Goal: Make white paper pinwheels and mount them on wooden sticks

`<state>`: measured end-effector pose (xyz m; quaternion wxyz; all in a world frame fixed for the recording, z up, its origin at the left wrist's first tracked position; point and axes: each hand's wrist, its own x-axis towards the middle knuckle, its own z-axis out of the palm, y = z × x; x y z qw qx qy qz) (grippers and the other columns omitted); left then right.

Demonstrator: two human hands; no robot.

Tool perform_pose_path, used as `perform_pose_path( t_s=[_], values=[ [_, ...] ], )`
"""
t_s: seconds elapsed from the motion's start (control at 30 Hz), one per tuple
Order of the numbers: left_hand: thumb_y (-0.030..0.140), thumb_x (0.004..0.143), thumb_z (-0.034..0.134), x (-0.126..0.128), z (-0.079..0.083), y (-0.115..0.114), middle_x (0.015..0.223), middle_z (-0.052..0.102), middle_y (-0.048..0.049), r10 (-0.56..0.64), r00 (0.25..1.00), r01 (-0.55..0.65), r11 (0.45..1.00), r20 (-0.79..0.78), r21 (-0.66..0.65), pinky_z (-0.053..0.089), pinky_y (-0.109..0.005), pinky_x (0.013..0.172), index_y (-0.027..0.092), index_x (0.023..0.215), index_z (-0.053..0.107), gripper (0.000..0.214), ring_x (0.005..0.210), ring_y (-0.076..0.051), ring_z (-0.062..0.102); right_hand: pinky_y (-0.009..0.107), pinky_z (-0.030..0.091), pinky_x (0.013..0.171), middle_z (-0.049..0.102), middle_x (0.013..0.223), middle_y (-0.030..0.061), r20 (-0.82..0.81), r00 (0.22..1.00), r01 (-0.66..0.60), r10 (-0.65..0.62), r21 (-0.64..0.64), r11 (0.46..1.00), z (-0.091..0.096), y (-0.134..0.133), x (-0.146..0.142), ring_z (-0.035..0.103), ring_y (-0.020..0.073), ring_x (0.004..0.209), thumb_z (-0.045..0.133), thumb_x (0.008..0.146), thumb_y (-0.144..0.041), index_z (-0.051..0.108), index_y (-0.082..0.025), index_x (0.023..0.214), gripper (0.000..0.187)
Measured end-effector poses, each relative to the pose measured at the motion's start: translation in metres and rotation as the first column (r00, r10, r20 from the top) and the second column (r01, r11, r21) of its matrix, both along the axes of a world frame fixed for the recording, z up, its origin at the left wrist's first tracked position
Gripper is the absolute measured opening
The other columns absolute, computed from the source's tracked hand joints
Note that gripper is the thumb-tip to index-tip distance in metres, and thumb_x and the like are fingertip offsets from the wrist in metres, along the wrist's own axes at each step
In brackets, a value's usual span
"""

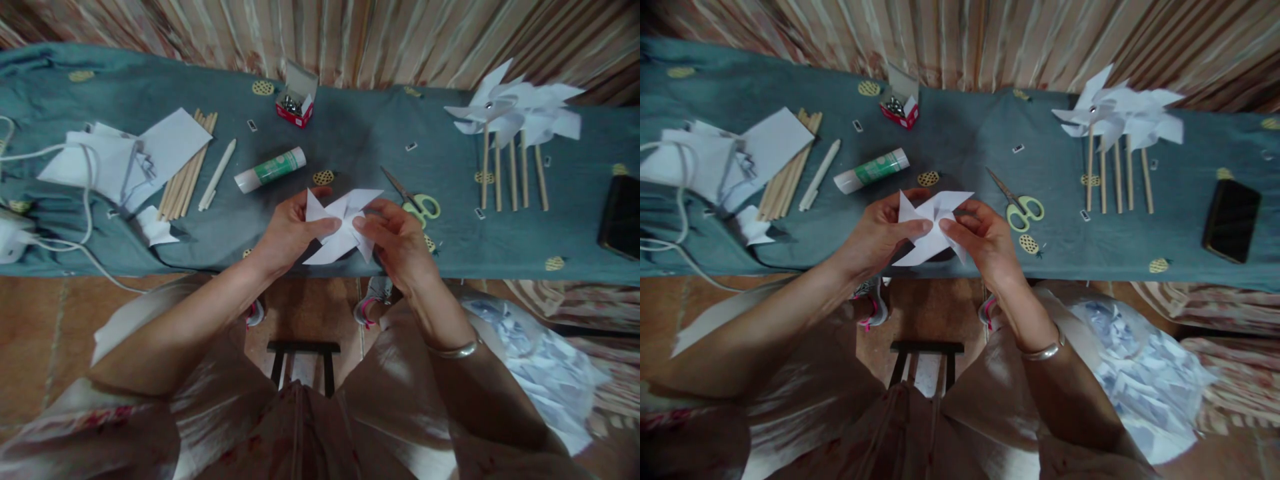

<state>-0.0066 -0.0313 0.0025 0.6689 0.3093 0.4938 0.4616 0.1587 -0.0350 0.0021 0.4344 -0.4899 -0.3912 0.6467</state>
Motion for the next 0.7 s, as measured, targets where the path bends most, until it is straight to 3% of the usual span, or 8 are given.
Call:
perform_pose_path(
  t_s=[0.47,0.7],
  values=[
    [0.01,0.06,0.081,0.0011,0.0013,-0.0027,0.073,0.068,0.0028,-0.019,0.999,0.02,1.0,-0.04,0.025,0.045,-0.025,0.061,0.021,0.098,0.069,0.042,0.065,-0.013,0.058,0.03,0.055,0.061,0.073,0.075,-0.003,-0.005,1.0,-0.008,0.008,-0.008,1.0,-0.008,-0.0012,-0.0011,0.066,0.0144,0.064,0.086,0.061,-0.032,0.064,-0.023,0.095,0.041],
    [0.008,0.061,0.079,0.0021,0.0003,-0.0044,0.077,0.069,0.0015,-0.032,0.999,0.032,0.999,0.033,-0.01,0.047,-0.027,0.064,0.02,0.098,0.068,0.04,0.068,-0.014,0.062,0.03,0.052,0.06,0.072,0.076,-0.0023,0.033,0.999,0.009,-0.01,0.017,1.0,-0.0093,-0.0013,-0.0025,0.065,0.0148,0.065,0.082,0.065,-0.031,0.064,-0.024,0.096,0.037]
  ],
)
